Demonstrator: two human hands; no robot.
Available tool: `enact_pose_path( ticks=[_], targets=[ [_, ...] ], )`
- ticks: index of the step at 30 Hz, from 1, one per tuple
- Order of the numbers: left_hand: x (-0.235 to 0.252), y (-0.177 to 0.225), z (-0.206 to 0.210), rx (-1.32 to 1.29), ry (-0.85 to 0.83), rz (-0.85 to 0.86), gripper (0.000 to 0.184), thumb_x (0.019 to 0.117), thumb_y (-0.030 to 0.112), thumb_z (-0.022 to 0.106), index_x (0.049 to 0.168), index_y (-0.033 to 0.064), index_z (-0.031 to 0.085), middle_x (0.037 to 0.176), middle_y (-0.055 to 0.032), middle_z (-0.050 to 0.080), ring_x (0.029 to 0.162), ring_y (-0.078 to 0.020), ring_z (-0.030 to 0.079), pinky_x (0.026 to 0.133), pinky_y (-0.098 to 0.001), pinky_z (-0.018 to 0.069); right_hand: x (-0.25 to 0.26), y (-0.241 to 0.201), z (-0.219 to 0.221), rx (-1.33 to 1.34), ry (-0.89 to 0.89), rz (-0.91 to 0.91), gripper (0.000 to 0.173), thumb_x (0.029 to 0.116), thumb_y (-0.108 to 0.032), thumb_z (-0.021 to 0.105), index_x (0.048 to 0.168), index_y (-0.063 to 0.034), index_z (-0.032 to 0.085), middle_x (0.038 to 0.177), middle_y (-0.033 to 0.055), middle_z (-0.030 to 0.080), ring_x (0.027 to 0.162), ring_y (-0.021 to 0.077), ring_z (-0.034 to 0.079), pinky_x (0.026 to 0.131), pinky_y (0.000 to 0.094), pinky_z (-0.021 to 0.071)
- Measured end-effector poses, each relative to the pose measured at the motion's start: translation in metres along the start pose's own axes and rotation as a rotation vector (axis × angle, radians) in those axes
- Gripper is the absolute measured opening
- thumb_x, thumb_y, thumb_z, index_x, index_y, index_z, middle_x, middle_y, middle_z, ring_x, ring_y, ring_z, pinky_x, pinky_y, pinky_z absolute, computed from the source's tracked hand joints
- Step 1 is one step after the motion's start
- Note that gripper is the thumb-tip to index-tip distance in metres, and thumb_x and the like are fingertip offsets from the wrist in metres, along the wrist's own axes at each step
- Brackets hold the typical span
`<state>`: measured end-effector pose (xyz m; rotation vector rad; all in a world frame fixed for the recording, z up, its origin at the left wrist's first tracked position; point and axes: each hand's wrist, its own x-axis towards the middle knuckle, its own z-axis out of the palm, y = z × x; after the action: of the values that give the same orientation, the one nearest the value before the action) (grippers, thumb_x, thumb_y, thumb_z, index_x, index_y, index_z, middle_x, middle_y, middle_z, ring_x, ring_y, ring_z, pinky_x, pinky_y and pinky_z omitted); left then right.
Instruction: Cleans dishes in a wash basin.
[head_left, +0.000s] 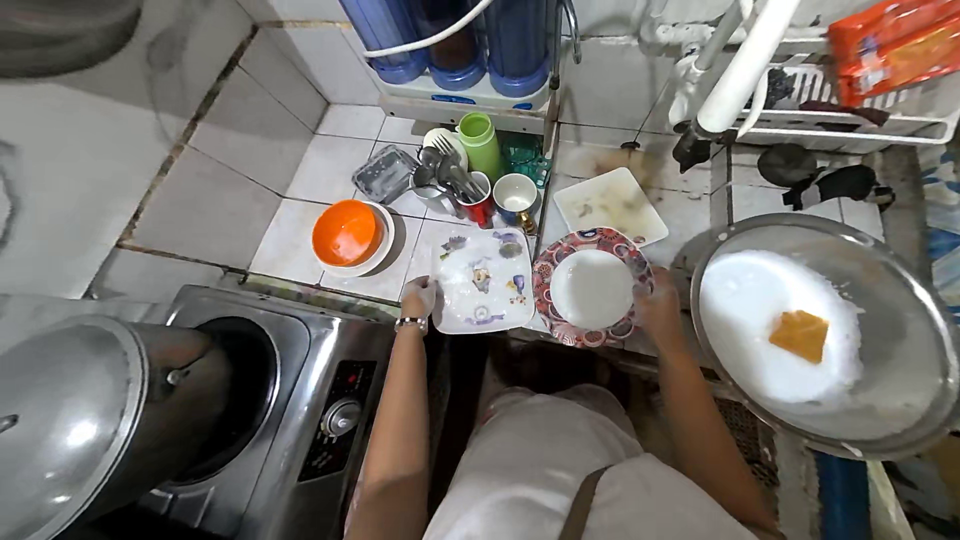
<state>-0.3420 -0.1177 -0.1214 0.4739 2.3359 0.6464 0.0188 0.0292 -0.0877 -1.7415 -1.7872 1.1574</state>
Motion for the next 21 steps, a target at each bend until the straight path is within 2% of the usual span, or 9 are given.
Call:
enact_pose_path(
  ticks=[2, 7, 9, 12, 16, 18, 20, 21],
  targets=[
    [-0.009, 0.003, -0.013, -0.003, 0.013, 0.004, 0.033, 0.1061, 0.017, 0.055, 0.128, -0.0059, 0.064, 0.123, -0.0254, 0.067, 0.115, -0.0321, 0.064, 0.104, -0.0469, 0.0467, 0.003, 0.003, 0.003, 0.033, -0.026, 0.003, 0.045, 0.1002, 0.002, 0.052, 0.143, 0.0126, 0.045, 0.14, 0.0328, 0.054, 0.129, 0.0352, 0.057, 0.109, 0.044, 0.0452],
    [-0.029, 0.012, -0.056, 0.095, 0.043, 0.033, 0.032, 0.1057, 0.017, 0.056, 0.127, -0.0064, 0.064, 0.123, -0.0266, 0.066, 0.117, -0.0341, 0.063, 0.106, -0.0499, 0.0446, 0.009, 0.018, 0.013, 0.108, -0.071, 0.024, 0.046, 0.1002, 0.001, 0.053, 0.144, 0.012, 0.045, 0.14, 0.0321, 0.054, 0.129, 0.0345, 0.056, 0.108, 0.0436, 0.0464],
    [-0.031, 0.011, -0.067, 0.083, 0.042, 0.076, 0.032, 0.105, 0.016, 0.057, 0.125, -0.0073, 0.065, 0.121, -0.0267, 0.066, 0.113, -0.0321, 0.063, 0.103, -0.048, 0.0451, 0.008, 0.015, 0.022, 0.152, -0.098, 0.058, 0.045, 0.1017, 0.0, 0.052, 0.145, 0.0105, 0.044, 0.139, 0.031, 0.055, 0.125, 0.0333, 0.059, 0.104, 0.0434, 0.0496],
    [-0.037, 0.024, -0.063, 0.032, 0.015, 0.119, 0.028, 0.1042, 0.014, 0.059, 0.122, -0.0068, 0.066, 0.114, -0.0233, 0.067, 0.103, -0.0255, 0.064, 0.096, -0.0429, 0.0488, 0.004, 0.003, 0.053, 0.228, -0.188, 0.058, 0.043, 0.1067, -0.007, 0.049, 0.145, 0.0113, 0.043, 0.136, 0.0307, 0.057, 0.12, 0.0316, 0.062, 0.102, 0.0416, 0.0512],
    [-0.027, 0.036, -0.039, 0.023, -0.056, 0.154, 0.029, 0.1045, 0.017, 0.059, 0.12, -0.0071, 0.066, 0.105, -0.0192, 0.069, 0.092, -0.0195, 0.064, 0.09, -0.0385, 0.0515, 0.0, -0.022, 0.1, 0.304, -0.394, 0.034, 0.044, 0.1092, -0.009, 0.042, 0.149, 0.0103, 0.039, 0.144, 0.0302, 0.052, 0.129, 0.0327, 0.058, 0.107, 0.0419, 0.0496],
    [-0.023, 0.039, -0.03, 0.034, -0.059, 0.147, 0.03, 0.1043, 0.017, 0.059, 0.121, -0.0072, 0.065, 0.108, -0.0205, 0.069, 0.094, -0.0215, 0.065, 0.092, -0.0399, 0.0511, 0.005, -0.034, 0.106, 0.278, -0.433, -0.011, 0.039, 0.1086, -0.009, 0.043, 0.141, 0.0119, 0.049, 0.138, 0.0303, 0.057, 0.126, 0.0328, 0.06, 0.108, 0.0423, 0.0477],
    [-0.02, 0.037, -0.027, 0.047, -0.056, 0.131, 0.03, 0.1043, 0.016, 0.059, 0.122, -0.0074, 0.065, 0.112, -0.0227, 0.069, 0.1, -0.0248, 0.066, 0.095, -0.0423, 0.0505, 0.022, -0.034, 0.099, 0.256, -0.392, 0.014, 0.035, 0.1072, -0.013, 0.05, 0.132, 0.0106, 0.059, 0.13, 0.029, 0.063, 0.117, 0.0335, 0.064, 0.103, 0.0443, 0.0504],
    [-0.018, 0.034, -0.026, 0.045, -0.054, 0.127, 0.029, 0.1042, 0.016, 0.059, 0.121, -0.0073, 0.066, 0.11, -0.0218, 0.068, 0.097, -0.0235, 0.065, 0.093, -0.0414, 0.051, 0.036, -0.028, 0.092, 0.224, -0.345, 0.048, 0.036, 0.108, -0.017, 0.051, 0.131, 0.009, 0.06, 0.127, 0.0285, 0.064, 0.113, 0.0349, 0.067, 0.1, 0.0468, 0.0535]
  ],
)
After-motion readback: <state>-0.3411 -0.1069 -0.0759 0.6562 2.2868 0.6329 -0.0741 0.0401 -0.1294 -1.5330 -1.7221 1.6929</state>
